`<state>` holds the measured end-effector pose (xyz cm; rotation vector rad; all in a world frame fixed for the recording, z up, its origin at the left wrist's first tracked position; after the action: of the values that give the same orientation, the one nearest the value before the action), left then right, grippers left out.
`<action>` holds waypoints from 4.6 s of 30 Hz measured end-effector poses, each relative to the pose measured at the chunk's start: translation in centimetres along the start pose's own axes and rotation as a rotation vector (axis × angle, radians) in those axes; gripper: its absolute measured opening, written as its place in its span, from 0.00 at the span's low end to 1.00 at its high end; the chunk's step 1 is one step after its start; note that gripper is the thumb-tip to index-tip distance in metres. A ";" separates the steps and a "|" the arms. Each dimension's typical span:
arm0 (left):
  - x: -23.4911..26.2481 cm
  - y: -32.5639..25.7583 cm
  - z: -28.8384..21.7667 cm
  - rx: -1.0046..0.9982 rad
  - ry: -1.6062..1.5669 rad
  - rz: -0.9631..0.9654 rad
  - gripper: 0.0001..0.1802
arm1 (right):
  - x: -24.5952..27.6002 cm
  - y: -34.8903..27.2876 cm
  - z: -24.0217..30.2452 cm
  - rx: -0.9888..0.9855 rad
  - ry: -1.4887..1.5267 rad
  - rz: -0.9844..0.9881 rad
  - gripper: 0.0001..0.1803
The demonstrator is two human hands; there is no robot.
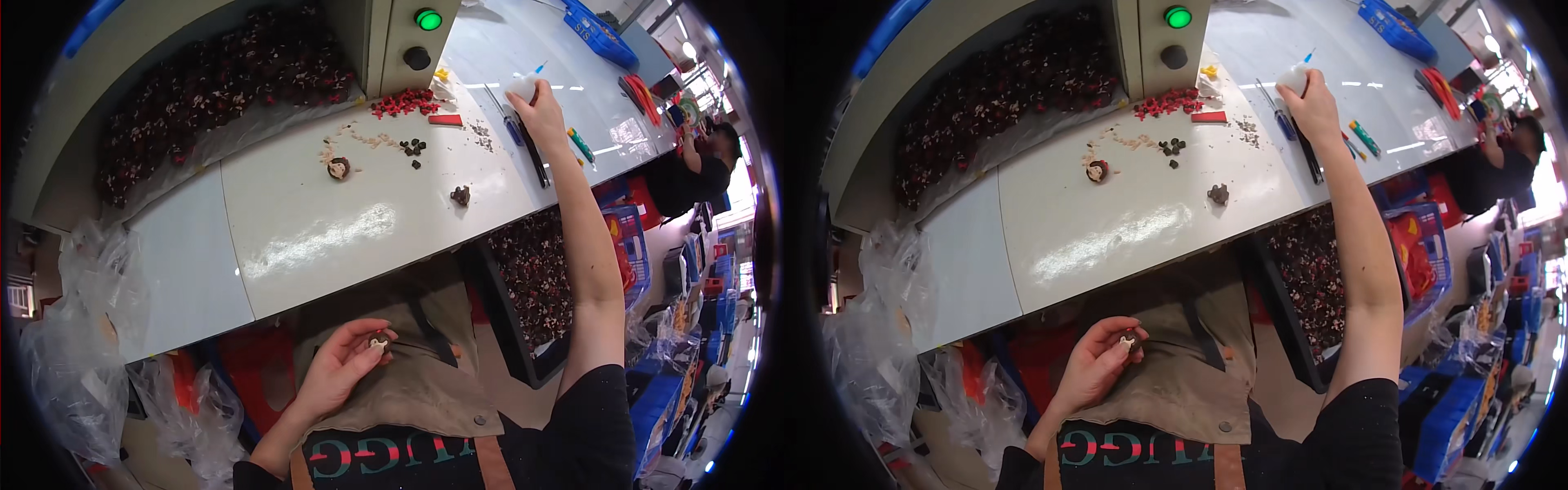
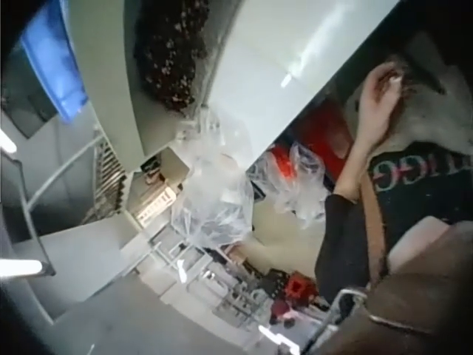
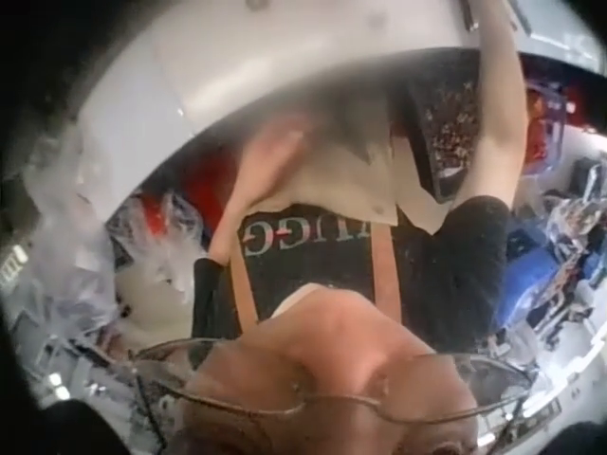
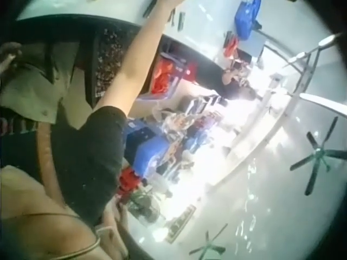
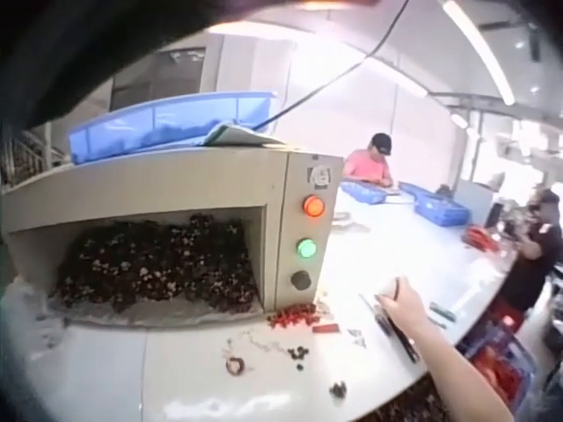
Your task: Assembling and applying glue to small decorative toy components at a factory workbench.
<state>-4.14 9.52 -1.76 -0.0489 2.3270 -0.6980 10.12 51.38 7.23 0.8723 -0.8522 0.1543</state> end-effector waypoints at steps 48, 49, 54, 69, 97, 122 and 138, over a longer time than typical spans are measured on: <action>-1.4 -2.8 1.0 -0.123 0.014 0.028 0.19 | 3.4 -22.8 28.0 0.179 0.798 0.602 0.22; -1.4 -2.8 1.1 -0.122 0.014 0.028 0.19 | 3.5 -22.8 28.0 0.178 0.798 0.603 0.22; -1.4 -2.8 1.1 -0.180 0.076 0.008 0.18 | 3.5 -22.5 28.2 0.240 0.772 0.609 0.22; -1.1 -2.9 1.6 -0.217 0.148 -0.018 0.18 | 3.2 -22.9 28.2 0.239 0.827 0.604 0.21; -0.2 -3.0 1.8 -0.225 0.156 -0.019 0.17 | 2.5 -23.8 28.7 0.251 0.730 0.584 0.22; -0.6 -5.1 1.7 -0.349 0.277 -0.137 0.17 | 5.6 -24.2 30.0 0.368 0.825 0.346 0.17; 1.1 -3.8 1.8 -0.286 0.200 -0.206 0.18 | 4.7 -23.5 29.5 0.322 0.819 0.343 0.16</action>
<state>-4.41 5.17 -1.61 -0.3675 2.6255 -0.4802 6.23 13.59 6.35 0.8473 -0.1930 0.9035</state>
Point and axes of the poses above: each hand's wrist, its own y-axis towards the middle knuckle, its own x-axis out of the back of the hand, z = x × y, the point moved 7 cm from there along y, towards the middle knuckle, and after that the axes turned 13 degrees about x, right-handed, at the moved point
